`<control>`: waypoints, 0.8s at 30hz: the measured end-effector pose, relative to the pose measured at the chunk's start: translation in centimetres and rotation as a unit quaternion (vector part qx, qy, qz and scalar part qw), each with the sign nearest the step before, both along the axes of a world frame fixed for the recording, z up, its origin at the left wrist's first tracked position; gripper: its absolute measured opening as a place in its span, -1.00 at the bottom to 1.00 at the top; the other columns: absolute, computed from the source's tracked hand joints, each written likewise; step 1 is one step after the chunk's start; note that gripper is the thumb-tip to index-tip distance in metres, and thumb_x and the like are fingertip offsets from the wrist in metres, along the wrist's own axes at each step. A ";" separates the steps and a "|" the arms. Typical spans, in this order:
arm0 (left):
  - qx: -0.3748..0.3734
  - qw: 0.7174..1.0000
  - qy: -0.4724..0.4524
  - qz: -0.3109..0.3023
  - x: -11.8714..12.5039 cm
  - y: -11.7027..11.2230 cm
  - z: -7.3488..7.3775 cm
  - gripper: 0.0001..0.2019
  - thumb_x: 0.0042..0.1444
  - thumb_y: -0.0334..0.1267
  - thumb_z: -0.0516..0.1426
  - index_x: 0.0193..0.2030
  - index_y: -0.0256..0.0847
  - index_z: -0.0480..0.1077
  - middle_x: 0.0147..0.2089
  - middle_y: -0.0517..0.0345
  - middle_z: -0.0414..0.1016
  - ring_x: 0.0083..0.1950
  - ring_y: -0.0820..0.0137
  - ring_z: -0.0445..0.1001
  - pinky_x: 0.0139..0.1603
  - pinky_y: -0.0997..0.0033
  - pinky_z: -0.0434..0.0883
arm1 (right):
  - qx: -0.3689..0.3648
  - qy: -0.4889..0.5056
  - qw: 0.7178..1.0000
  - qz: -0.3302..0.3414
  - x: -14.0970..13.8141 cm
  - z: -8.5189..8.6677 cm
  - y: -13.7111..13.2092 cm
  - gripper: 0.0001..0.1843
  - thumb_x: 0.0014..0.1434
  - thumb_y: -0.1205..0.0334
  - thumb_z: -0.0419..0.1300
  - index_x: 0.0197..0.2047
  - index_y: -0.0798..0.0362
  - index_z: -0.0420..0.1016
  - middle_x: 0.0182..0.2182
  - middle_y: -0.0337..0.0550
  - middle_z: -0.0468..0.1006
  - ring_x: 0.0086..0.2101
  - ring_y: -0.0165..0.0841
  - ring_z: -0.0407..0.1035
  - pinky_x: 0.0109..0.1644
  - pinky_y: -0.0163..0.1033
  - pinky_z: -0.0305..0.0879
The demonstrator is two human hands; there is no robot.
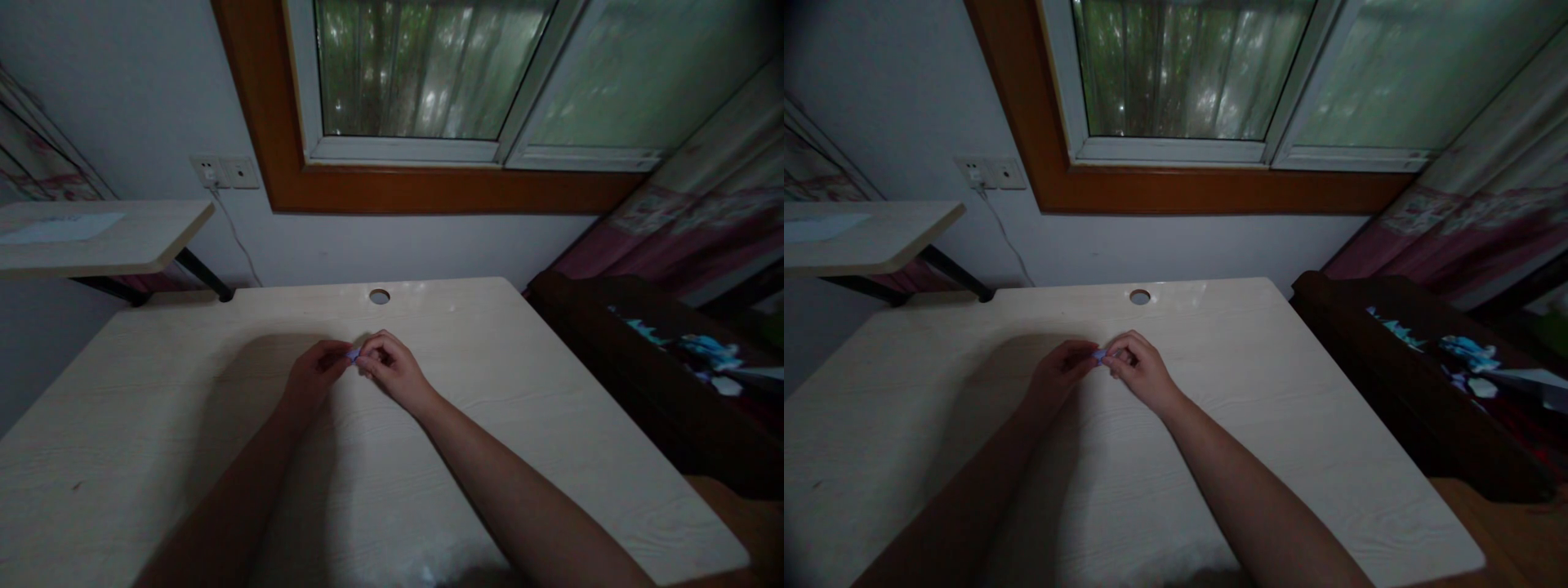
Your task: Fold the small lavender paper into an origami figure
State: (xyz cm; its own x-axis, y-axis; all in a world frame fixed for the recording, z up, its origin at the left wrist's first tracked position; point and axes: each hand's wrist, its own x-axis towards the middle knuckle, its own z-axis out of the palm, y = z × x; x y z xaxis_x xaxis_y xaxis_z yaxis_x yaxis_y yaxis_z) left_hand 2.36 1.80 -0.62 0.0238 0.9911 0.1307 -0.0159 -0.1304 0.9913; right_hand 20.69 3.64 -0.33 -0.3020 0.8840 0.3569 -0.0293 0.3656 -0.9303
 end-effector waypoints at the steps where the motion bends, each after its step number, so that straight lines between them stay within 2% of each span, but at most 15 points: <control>1: -0.003 1.000 -0.003 -0.003 0.0 0.0 0.1 -0.72 -0.01 -0.12 0.35 -0.19 -0.19 0.53 -0.21 0.09 0.62 -0.17 0.32 0.59 -0.05 0.31 0.51 | -0.003 0.001 1.000 0.001 0.0 0.0 0.0 -0.78 0.21 0.05 0.30 -0.28 0.03 0.48 -0.33 -0.24 0.42 -0.49 -0.50 0.38 -0.42 -0.33 0.28; 5: -0.018 1.000 -0.003 -0.004 0.0 0.0 0.3 -0.73 0.00 -0.12 0.34 -0.20 -0.20 0.53 -0.29 0.12 0.60 -0.25 0.34 0.55 -0.13 0.33 0.48 | -0.026 0.004 1.000 -0.006 0.0 -0.1 -0.1 -0.77 0.18 0.04 0.33 -0.22 0.02 0.50 -0.40 -0.26 0.46 -0.50 -0.47 0.38 -0.42 -0.31 0.29; 9: -0.015 1.000 0.009 -0.014 -0.1 0.1 0.1 -0.73 -0.02 -0.16 0.35 -0.19 -0.19 0.52 -0.26 0.13 0.59 -0.22 0.34 0.54 -0.13 0.35 0.46 | -0.067 0.032 0.997 -0.005 -0.1 -0.3 -0.2 -0.67 0.14 0.08 0.36 -0.07 -0.01 0.45 -0.53 -0.34 0.45 -0.53 -0.44 0.37 -0.42 -0.31 0.30; 13: -0.025 0.999 -0.001 -0.042 0.0 0.2 -0.2 -0.72 -0.03 -0.21 0.34 -0.16 -0.18 0.50 -0.25 0.14 0.59 -0.22 0.36 0.54 -0.14 0.37 0.46 | -0.078 0.064 0.995 -0.003 -0.2 -0.4 0.0 -0.54 0.09 0.10 0.40 0.01 -0.05 0.38 -0.30 -0.26 0.55 -0.51 -0.47 0.38 -0.43 -0.32 0.33; 15: -0.025 0.999 -0.007 -0.047 0.0 0.3 -0.3 -0.72 -0.04 -0.22 0.34 -0.16 -0.19 0.49 -0.26 0.14 0.59 -0.22 0.35 0.55 -0.14 0.36 0.46 | -0.078 0.061 0.995 0.000 -0.2 -0.4 0.0 -0.53 0.09 0.08 0.39 0.02 -0.06 0.36 -0.26 -0.25 0.55 -0.50 -0.48 0.38 -0.42 -0.32 0.33; 18: -0.014 0.998 0.014 -0.053 -0.2 0.3 -0.5 -0.73 -0.02 -0.22 0.32 -0.15 -0.20 0.50 -0.25 0.12 0.59 -0.23 0.35 0.54 -0.14 0.36 0.45 | -0.073 0.049 0.996 -0.009 -0.2 -0.3 0.0 -0.58 0.10 0.05 0.38 -0.04 -0.03 0.36 -0.29 -0.25 0.55 -0.50 -0.47 0.37 -0.41 -0.32 0.32; 24: -0.010 0.997 0.075 -0.029 -0.4 0.4 -0.3 -0.82 0.00 -0.20 0.29 -0.26 -0.20 0.50 -0.38 0.19 0.50 -0.34 0.40 0.45 -0.27 0.44 0.38 | -0.045 -0.005 0.999 -0.029 0.0 -0.2 -0.3 -0.72 0.21 0.00 0.29 -0.24 0.04 0.43 -0.52 -0.30 0.45 -0.50 -0.43 0.34 -0.38 -0.30 0.26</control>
